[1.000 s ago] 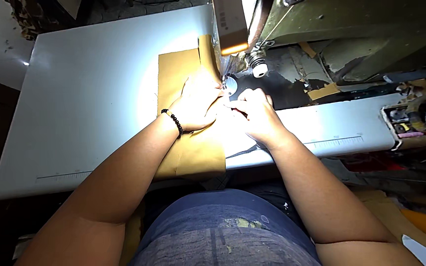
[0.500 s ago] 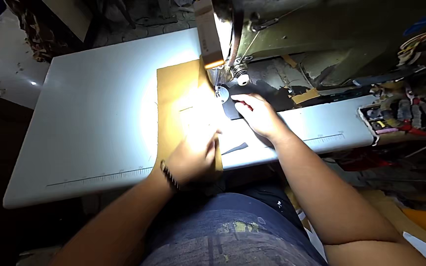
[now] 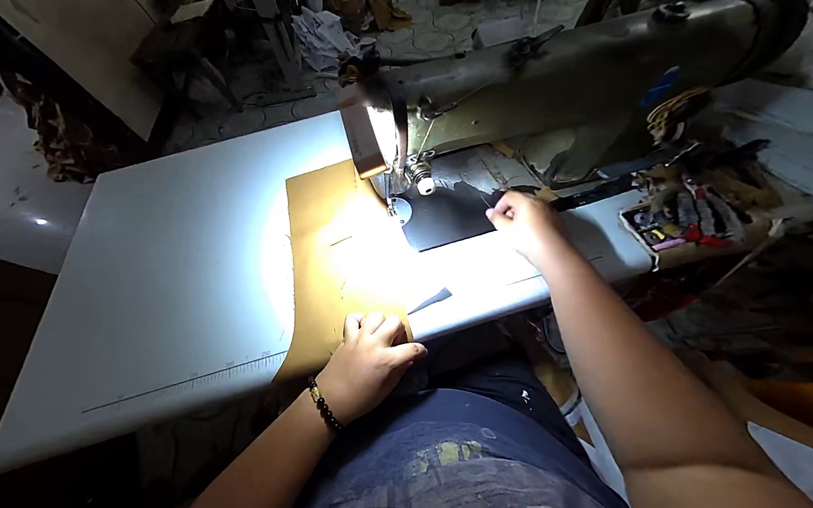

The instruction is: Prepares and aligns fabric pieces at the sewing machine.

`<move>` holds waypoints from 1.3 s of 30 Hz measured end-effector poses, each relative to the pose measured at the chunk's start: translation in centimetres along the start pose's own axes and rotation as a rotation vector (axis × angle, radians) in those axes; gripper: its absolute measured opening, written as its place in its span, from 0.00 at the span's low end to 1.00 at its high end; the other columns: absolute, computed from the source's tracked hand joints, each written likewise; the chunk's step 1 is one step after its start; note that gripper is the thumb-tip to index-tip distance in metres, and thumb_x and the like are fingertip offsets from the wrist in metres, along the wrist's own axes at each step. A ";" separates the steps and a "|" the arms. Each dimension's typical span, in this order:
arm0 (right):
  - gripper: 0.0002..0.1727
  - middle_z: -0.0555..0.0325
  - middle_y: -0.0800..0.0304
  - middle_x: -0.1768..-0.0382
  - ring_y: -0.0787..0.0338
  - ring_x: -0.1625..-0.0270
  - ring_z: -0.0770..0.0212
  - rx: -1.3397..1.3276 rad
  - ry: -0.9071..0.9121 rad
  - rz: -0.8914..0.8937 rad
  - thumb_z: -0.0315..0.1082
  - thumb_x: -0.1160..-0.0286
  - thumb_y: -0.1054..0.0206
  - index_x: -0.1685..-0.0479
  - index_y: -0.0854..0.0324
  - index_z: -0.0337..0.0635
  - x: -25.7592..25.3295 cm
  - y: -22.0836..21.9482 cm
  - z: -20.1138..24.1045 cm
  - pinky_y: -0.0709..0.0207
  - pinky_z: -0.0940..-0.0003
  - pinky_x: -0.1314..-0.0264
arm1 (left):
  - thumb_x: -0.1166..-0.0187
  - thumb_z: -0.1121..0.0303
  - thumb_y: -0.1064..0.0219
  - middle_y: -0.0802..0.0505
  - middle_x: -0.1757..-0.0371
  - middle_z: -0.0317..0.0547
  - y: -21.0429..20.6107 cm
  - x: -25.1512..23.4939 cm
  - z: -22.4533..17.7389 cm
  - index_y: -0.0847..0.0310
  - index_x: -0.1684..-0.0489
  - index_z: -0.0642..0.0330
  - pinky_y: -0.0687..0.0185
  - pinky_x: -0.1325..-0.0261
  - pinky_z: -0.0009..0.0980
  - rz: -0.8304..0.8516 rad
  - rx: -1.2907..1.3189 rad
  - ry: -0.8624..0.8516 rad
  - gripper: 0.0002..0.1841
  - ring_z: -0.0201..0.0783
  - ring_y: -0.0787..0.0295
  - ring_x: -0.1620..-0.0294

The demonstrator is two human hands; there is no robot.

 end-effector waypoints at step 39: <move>0.53 0.63 0.33 0.14 0.22 0.19 0.55 -1.056 1.015 -0.036 0.50 0.45 0.14 0.12 0.40 0.64 12.3 12.1 10.9 0.14 0.55 0.29 | 0.40 0.49 0.14 0.49 0.04 0.31 19.3 -8.3 -3.6 0.52 0.09 0.18 0.19 0.21 0.48 -0.476 0.808 -0.310 0.56 0.46 0.40 0.08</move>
Point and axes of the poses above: each hand's wrist, its own x-axis away from the middle knuckle, its own y-axis out of the back of the hand, z = x × y, the point moved 5 cm from there along -x, towards the middle knuckle
